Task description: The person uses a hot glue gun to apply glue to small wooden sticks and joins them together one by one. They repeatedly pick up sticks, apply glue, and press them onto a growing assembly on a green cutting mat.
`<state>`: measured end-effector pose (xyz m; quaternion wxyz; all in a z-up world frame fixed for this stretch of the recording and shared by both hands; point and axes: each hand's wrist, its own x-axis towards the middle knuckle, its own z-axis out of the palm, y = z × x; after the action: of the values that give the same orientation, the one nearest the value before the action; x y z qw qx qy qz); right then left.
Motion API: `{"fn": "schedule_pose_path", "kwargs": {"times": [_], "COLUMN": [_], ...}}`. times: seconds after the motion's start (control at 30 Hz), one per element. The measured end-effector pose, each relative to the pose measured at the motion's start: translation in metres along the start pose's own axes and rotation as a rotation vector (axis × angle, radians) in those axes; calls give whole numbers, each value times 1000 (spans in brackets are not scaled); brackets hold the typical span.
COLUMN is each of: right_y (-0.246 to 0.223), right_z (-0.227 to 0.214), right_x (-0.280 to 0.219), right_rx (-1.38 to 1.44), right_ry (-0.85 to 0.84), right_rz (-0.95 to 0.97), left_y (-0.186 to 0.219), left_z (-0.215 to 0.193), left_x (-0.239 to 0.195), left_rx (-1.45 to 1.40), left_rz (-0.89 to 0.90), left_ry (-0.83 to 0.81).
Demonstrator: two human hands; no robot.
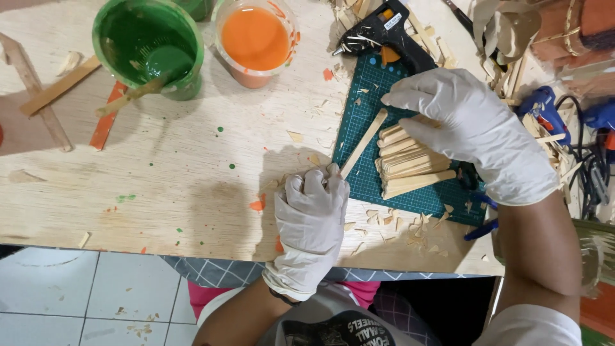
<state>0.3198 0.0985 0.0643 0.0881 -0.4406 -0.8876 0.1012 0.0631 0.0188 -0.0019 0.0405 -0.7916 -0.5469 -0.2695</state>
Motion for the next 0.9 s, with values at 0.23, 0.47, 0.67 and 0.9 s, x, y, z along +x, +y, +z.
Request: {"fn": "schedule_pose_path", "kwargs": {"times": [0.23,0.47,0.67,0.9], "right_y": [5,6,16,23], "right_z": [33,38,48,54], "right_x": [-3,-5,-13,-20], "right_rx": [-207,-426,-430,-397], "right_ry": [-71,-197,-190,-245], "right_rz": [3,52,27,54], "left_y": [-3,-2,-3,-2], "left_z": [-2,-4,-2,-1], "left_x": [-4,-2,-3,-1], "left_rx": [-22,-21,-24,-32], "left_rz": [18,7,20,14], "left_ry": [-111,-72,-65,-50]}}
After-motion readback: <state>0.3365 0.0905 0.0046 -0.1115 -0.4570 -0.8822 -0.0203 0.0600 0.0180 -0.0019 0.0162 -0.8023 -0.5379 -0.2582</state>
